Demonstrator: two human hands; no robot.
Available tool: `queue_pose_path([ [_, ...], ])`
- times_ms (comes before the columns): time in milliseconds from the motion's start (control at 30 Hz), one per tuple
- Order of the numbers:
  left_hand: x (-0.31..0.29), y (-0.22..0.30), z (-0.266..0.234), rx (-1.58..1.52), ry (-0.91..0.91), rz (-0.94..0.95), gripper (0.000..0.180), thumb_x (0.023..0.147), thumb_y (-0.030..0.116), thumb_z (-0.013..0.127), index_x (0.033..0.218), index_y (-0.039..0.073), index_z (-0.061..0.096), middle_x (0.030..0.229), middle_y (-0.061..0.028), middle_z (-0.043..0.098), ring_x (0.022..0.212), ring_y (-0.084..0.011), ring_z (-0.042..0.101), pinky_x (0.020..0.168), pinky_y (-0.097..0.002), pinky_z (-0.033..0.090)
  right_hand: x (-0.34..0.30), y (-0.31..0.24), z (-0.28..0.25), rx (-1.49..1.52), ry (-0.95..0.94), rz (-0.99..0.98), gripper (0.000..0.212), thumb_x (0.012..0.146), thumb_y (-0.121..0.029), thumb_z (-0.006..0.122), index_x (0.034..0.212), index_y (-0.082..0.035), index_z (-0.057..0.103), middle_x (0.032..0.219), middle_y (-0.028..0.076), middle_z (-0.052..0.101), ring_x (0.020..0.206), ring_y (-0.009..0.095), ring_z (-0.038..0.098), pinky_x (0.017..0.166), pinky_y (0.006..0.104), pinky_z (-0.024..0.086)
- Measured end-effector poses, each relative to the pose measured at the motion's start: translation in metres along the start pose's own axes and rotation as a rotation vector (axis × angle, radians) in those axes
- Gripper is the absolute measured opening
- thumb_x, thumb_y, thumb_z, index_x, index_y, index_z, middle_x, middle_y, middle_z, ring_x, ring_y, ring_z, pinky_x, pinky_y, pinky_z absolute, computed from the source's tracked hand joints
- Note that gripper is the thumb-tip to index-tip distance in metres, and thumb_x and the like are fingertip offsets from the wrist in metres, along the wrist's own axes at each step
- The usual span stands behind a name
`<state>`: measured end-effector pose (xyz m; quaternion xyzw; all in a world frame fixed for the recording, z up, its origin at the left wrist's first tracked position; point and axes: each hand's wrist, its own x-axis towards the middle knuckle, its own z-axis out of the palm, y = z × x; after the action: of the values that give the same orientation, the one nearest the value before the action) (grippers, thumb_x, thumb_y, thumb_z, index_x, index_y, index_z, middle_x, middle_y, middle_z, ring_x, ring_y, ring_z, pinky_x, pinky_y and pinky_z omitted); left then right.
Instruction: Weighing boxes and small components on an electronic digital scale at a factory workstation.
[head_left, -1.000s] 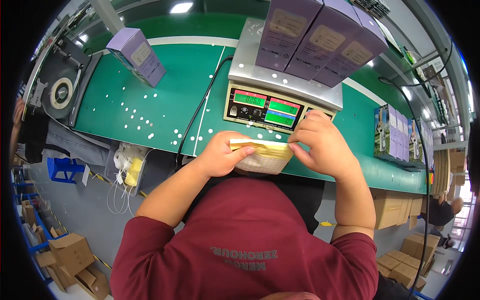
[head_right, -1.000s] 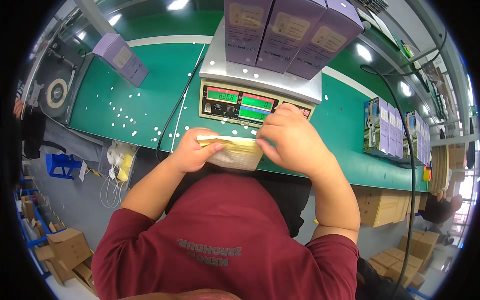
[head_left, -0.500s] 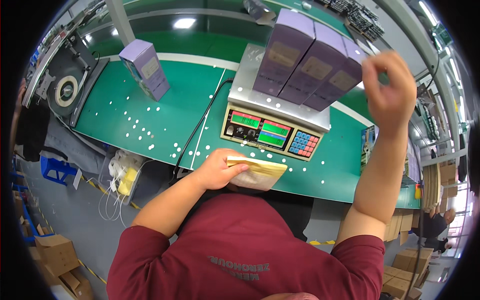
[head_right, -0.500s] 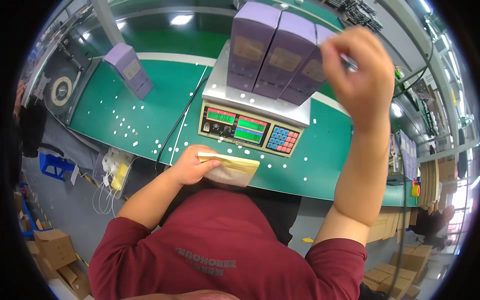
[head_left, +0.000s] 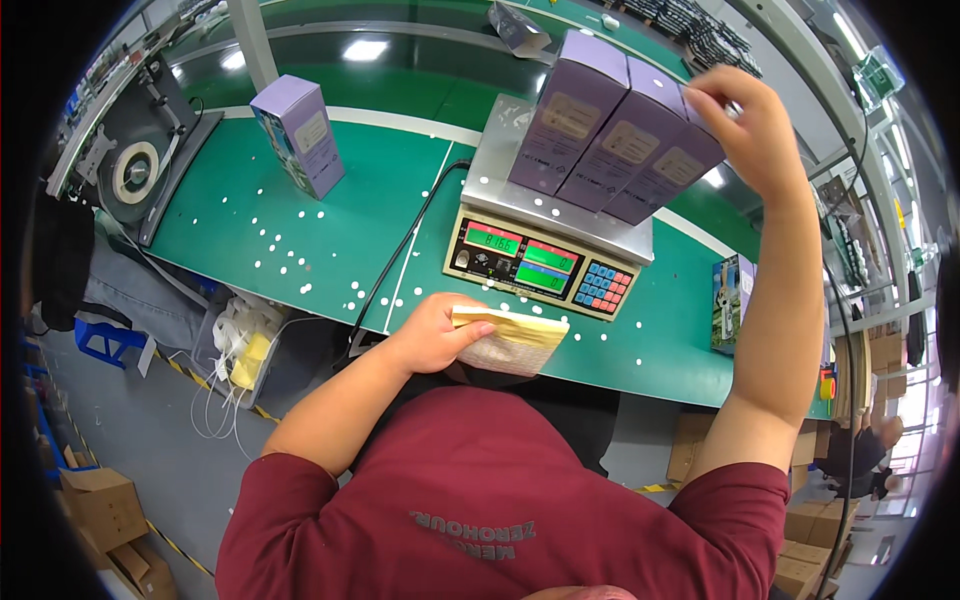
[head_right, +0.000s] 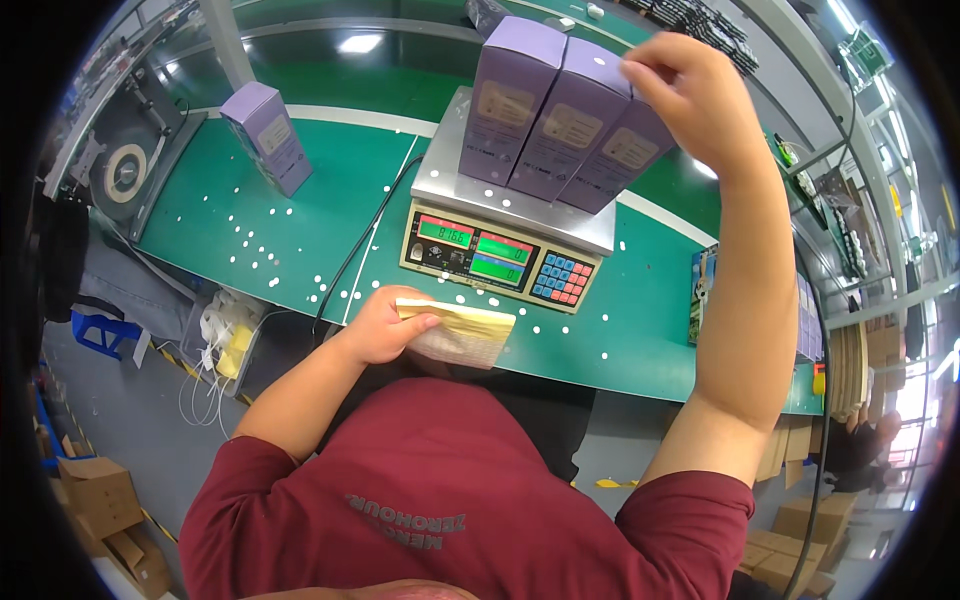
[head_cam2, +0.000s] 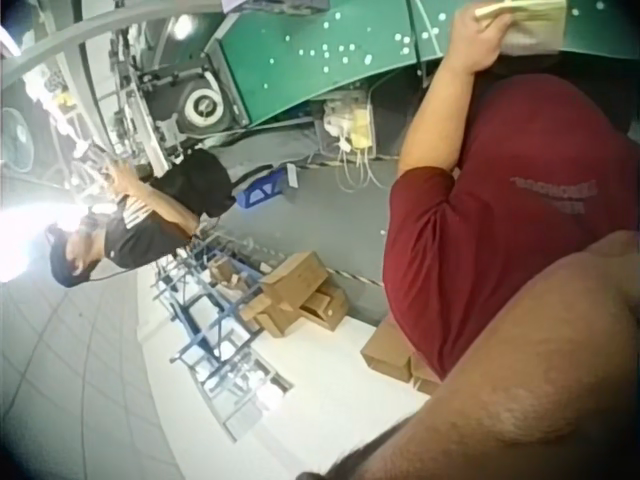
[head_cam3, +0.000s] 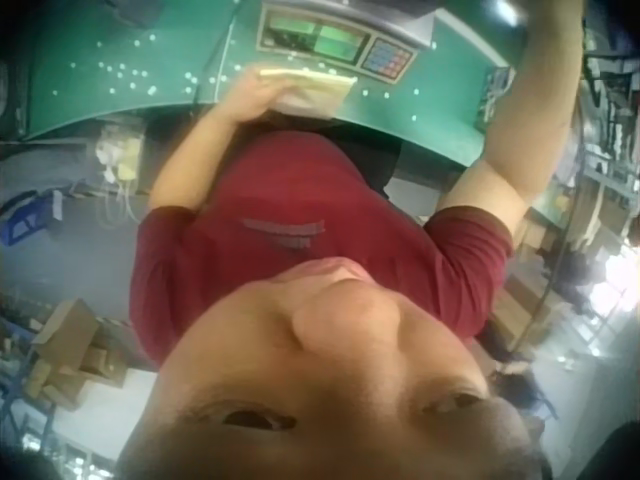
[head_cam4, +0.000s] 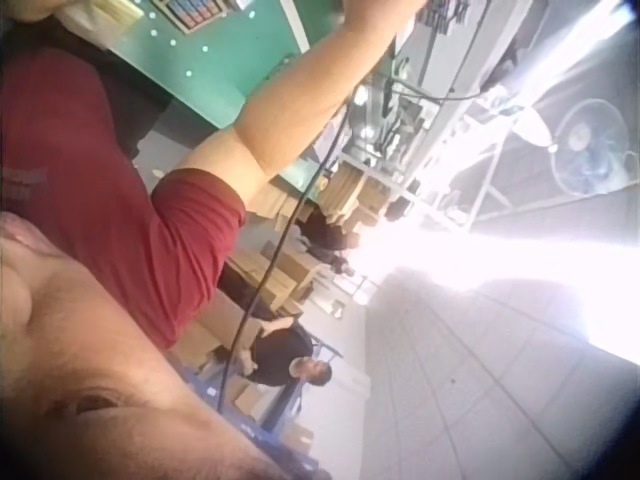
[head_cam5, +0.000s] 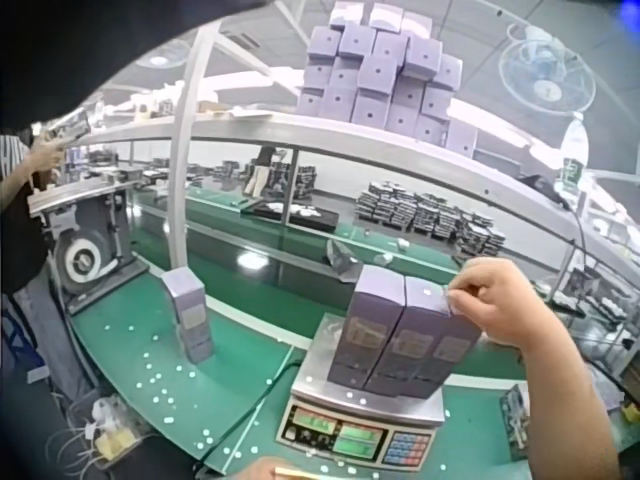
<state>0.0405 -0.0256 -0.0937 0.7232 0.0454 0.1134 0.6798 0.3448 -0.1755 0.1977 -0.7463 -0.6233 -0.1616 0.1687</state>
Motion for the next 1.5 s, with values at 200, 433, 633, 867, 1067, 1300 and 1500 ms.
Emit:
queue_pose_path([
  [200, 0.0, -0.009, 0.0, 0.001, 0.014, 0.041, 0.014, 0.096, 0.01, 0.074, 0.101, -0.003, 0.075, 0.09, -0.0104, 0.072, 0.083, -0.0169, 0.067, 0.076, -0.0319, 0.052, -0.086, -0.071, 0.041, 0.22, -0.222, -0.08, 0.011, 0.084, -0.009, 0.077, 0.09, -0.001, 0.07, 0.085, 0.012, 0.066, 0.084, 0.028, 0.064, 0.077, 0.0374, 0.051],
  [433, 0.008, -0.007, -0.003, 0.114, -0.041, 0.066, 0.018, 0.095, 0.015, 0.074, 0.106, 0.0, 0.077, 0.092, -0.0158, 0.074, 0.082, -0.0289, 0.07, 0.076, -0.0374, 0.054, -0.129, -0.096, 0.117, 0.313, -0.391, -0.12, 0.013, 0.08, -0.012, 0.08, 0.088, -0.005, 0.072, 0.087, 0.01, 0.069, 0.089, 0.035, 0.066, 0.082, 0.0446, 0.053],
  [633, 0.004, -0.006, 0.0, 0.089, -0.006, 0.111, 0.014, 0.095, 0.011, 0.075, 0.098, -0.003, 0.074, 0.089, -0.0123, 0.072, 0.08, -0.0216, 0.069, 0.073, -0.0339, 0.053, -0.125, -0.088, 0.125, 0.39, -0.414, -0.14, 0.01, 0.078, -0.008, 0.077, 0.084, -0.005, 0.07, 0.086, 0.01, 0.068, 0.087, 0.035, 0.065, 0.081, 0.0443, 0.052],
  [867, 0.001, -0.007, -0.001, 0.118, -0.035, 0.108, 0.014, 0.095, 0.011, 0.075, 0.101, -0.002, 0.076, 0.09, -0.0122, 0.072, 0.082, -0.0213, 0.069, 0.074, -0.0334, 0.052, -0.063, -0.087, 0.04, 0.183, -0.024, -0.167, 0.01, 0.077, -0.006, 0.077, 0.083, -0.004, 0.069, 0.084, 0.012, 0.068, 0.083, 0.035, 0.065, 0.077, 0.0439, 0.052],
  [1067, 0.0, -0.004, -0.001, 0.064, 0.004, 0.099, 0.015, 0.095, 0.011, 0.075, 0.103, -0.001, 0.077, 0.09, -0.0113, 0.072, 0.082, -0.0205, 0.069, 0.074, -0.0332, 0.052, -0.068, -0.102, 0.066, 0.225, -0.46, -0.24, 0.011, 0.077, -0.008, 0.078, 0.085, -0.003, 0.071, 0.084, 0.013, 0.069, 0.083, 0.036, 0.066, 0.077, 0.0449, 0.053],
  [1300, 0.004, -0.004, -0.003, 0.085, -0.02, 0.102, 0.015, 0.094, 0.011, 0.075, 0.103, -0.001, 0.077, 0.089, -0.0114, 0.072, 0.081, -0.0205, 0.069, 0.074, -0.0335, 0.052, -0.105, -0.099, 0.115, 0.298, -0.628, -0.151, 0.009, 0.078, -0.008, 0.076, 0.085, -0.004, 0.073, 0.082, 0.014, 0.07, 0.081, 0.037, 0.068, 0.078, 0.0461, 0.054],
  [1500, 0.006, -0.01, -0.002, 0.077, -0.033, 0.111, 0.015, 0.094, 0.012, 0.076, 0.103, 0.0, 0.077, 0.088, -0.012, 0.072, 0.081, -0.0215, 0.069, 0.073, -0.0342, 0.052, -0.103, -0.094, 0.108, 0.255, -0.497, -0.166, 0.009, 0.075, -0.005, 0.076, 0.083, -0.004, 0.071, 0.081, 0.013, 0.069, 0.079, 0.035, 0.067, 0.076, 0.0444, 0.054],
])
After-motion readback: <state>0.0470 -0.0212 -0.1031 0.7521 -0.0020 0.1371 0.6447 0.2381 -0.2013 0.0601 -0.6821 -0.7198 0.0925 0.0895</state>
